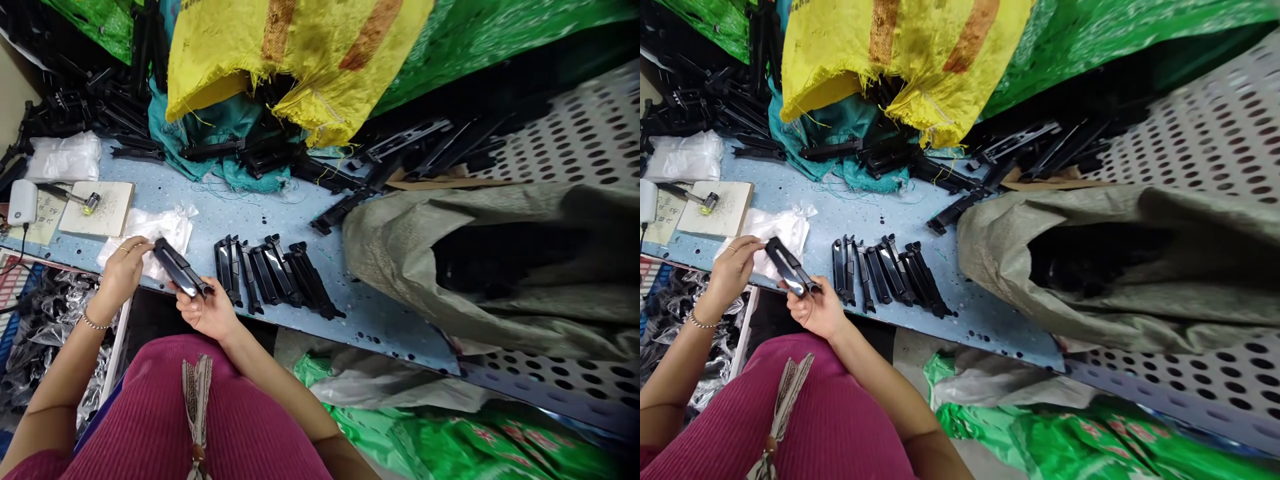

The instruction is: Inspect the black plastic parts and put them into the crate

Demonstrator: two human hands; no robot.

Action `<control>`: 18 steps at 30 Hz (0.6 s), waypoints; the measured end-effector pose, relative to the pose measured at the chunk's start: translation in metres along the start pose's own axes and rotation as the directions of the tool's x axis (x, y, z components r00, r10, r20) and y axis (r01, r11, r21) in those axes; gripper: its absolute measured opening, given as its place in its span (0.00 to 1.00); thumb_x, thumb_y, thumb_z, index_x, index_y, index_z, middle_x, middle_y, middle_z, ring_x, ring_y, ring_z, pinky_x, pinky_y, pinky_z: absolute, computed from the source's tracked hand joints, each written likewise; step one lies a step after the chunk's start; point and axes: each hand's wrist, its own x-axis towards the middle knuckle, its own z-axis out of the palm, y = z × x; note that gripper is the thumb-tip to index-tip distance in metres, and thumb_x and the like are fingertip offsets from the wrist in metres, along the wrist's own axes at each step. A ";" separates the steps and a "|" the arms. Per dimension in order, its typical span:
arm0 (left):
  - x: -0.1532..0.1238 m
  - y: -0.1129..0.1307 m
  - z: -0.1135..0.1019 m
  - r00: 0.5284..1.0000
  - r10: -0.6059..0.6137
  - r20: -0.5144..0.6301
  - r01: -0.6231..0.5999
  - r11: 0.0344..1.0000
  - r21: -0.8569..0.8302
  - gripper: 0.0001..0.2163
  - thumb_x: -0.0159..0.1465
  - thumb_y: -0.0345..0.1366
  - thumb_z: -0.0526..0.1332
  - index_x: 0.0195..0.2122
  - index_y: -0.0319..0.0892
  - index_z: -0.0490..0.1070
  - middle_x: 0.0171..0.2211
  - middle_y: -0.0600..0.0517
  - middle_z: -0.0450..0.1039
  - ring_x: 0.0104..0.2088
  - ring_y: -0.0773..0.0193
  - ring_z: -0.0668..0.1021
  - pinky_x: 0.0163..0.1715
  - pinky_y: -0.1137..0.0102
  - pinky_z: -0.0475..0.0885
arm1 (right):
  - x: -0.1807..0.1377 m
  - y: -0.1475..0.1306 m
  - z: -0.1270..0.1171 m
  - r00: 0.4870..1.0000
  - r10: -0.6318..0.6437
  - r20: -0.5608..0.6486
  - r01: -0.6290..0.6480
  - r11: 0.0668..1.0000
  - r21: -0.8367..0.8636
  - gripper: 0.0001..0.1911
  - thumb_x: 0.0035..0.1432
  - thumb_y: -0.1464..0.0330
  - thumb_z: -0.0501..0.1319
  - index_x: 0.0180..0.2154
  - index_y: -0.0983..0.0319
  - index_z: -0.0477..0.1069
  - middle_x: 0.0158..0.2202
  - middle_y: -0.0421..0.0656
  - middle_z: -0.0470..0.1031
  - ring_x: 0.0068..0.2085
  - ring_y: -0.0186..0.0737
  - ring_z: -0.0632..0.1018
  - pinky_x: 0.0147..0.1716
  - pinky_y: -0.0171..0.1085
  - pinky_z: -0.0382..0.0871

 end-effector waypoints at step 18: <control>0.021 -0.012 0.038 0.947 -0.320 0.027 0.271 0.753 -0.600 0.05 0.57 0.32 0.66 0.32 0.42 0.70 0.35 0.49 0.79 0.39 0.60 0.81 0.44 0.62 0.76 | 0.051 -0.041 0.046 0.841 -0.535 0.086 0.484 0.670 -0.562 0.14 0.50 0.63 0.69 0.39 0.61 0.77 0.34 0.41 0.80 0.39 0.40 0.79 0.40 0.36 0.72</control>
